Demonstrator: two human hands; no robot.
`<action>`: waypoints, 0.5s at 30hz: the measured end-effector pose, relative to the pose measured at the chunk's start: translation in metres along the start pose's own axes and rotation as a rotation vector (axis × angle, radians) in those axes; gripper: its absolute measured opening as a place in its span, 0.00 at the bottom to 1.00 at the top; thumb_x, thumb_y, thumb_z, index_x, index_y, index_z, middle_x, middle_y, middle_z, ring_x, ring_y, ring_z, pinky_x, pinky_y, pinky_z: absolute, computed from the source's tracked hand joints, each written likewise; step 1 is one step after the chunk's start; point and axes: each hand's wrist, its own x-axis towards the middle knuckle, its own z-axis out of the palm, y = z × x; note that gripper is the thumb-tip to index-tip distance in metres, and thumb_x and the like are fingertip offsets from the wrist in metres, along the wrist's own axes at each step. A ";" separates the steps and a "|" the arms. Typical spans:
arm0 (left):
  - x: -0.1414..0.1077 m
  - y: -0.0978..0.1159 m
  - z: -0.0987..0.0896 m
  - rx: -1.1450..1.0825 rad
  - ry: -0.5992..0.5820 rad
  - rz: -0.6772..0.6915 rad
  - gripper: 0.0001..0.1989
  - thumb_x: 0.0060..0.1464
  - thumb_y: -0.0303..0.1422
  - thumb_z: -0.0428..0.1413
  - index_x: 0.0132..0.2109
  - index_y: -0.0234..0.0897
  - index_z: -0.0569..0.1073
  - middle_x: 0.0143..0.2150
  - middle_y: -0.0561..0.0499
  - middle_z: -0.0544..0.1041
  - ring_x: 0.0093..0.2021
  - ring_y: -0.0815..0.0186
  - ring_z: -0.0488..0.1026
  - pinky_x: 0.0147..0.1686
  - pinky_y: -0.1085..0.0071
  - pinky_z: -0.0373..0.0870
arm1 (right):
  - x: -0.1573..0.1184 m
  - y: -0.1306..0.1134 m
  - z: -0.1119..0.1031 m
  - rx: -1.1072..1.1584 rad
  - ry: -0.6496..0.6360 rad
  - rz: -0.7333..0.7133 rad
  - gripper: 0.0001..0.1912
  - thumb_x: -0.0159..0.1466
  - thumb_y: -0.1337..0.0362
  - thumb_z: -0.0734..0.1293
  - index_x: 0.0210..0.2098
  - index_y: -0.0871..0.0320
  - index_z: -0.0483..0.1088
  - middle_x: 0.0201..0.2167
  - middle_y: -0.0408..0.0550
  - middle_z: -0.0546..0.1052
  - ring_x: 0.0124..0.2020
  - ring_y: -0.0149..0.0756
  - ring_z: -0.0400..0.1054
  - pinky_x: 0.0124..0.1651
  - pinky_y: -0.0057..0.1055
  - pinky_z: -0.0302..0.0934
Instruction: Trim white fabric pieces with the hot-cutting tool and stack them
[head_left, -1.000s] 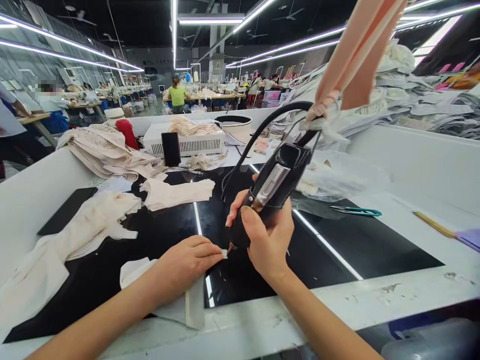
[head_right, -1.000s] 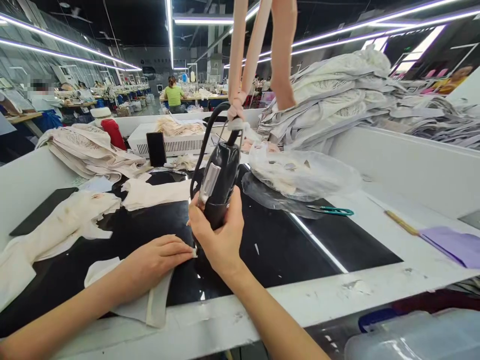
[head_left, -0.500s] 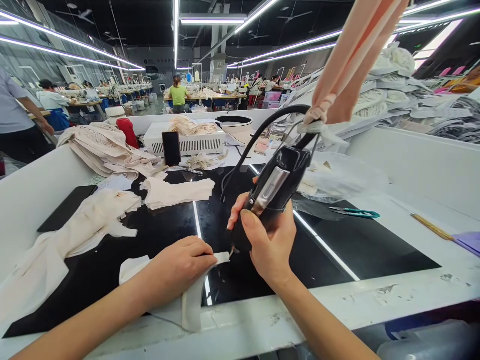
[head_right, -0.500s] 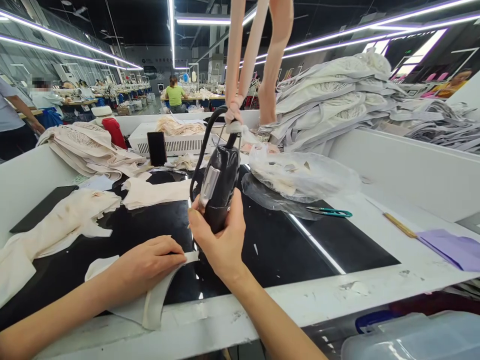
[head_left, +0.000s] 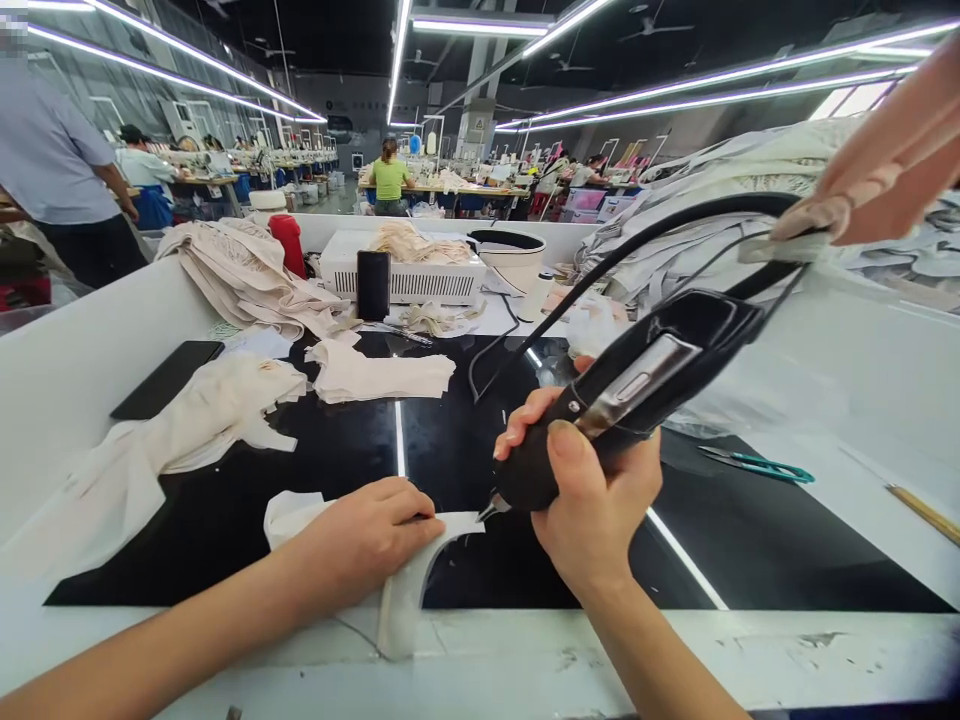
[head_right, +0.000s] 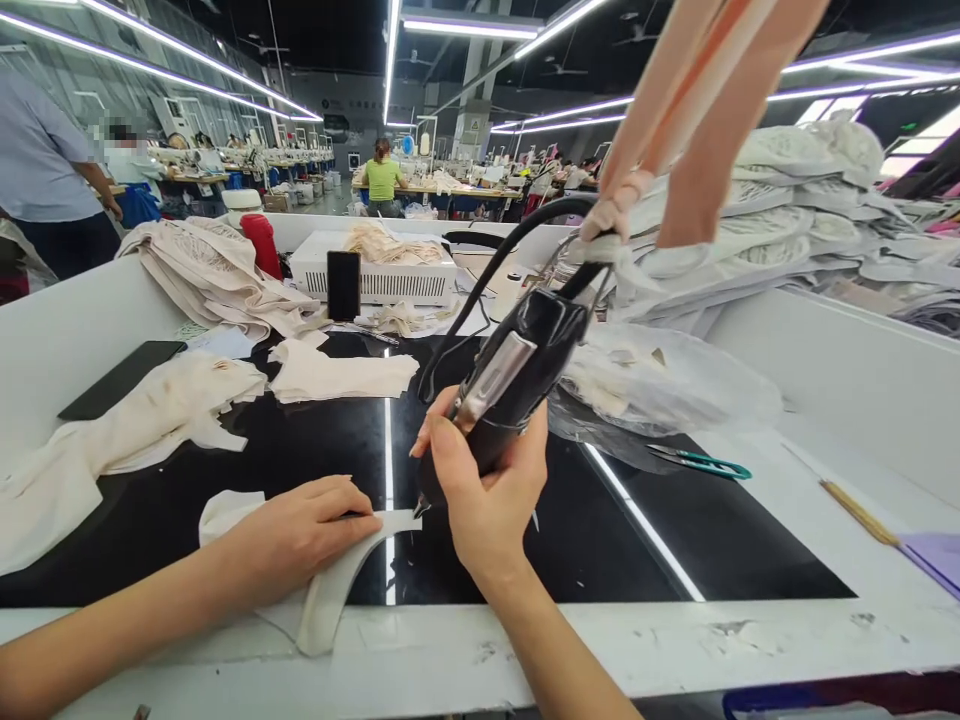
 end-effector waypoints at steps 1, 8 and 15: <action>0.000 0.000 0.000 -0.007 -0.004 -0.007 0.11 0.78 0.23 0.51 0.52 0.29 0.80 0.46 0.44 0.81 0.44 0.60 0.79 0.49 0.66 0.83 | 0.001 0.001 0.002 0.003 0.002 -0.004 0.18 0.65 0.51 0.81 0.43 0.49 0.73 0.31 0.36 0.80 0.23 0.30 0.73 0.26 0.28 0.74; 0.002 0.002 0.003 -0.004 -0.056 -0.050 0.10 0.77 0.23 0.53 0.52 0.31 0.81 0.47 0.44 0.81 0.46 0.62 0.79 0.49 0.67 0.84 | -0.001 0.007 0.012 -0.004 -0.013 0.001 0.17 0.65 0.52 0.81 0.44 0.49 0.72 0.31 0.36 0.79 0.22 0.31 0.73 0.25 0.30 0.73; 0.002 0.003 0.005 -0.029 -0.026 -0.044 0.10 0.75 0.21 0.54 0.50 0.30 0.81 0.47 0.43 0.82 0.45 0.60 0.80 0.48 0.66 0.84 | -0.003 0.009 0.013 -0.061 -0.028 -0.003 0.17 0.68 0.52 0.78 0.49 0.46 0.71 0.32 0.36 0.79 0.22 0.31 0.72 0.25 0.31 0.72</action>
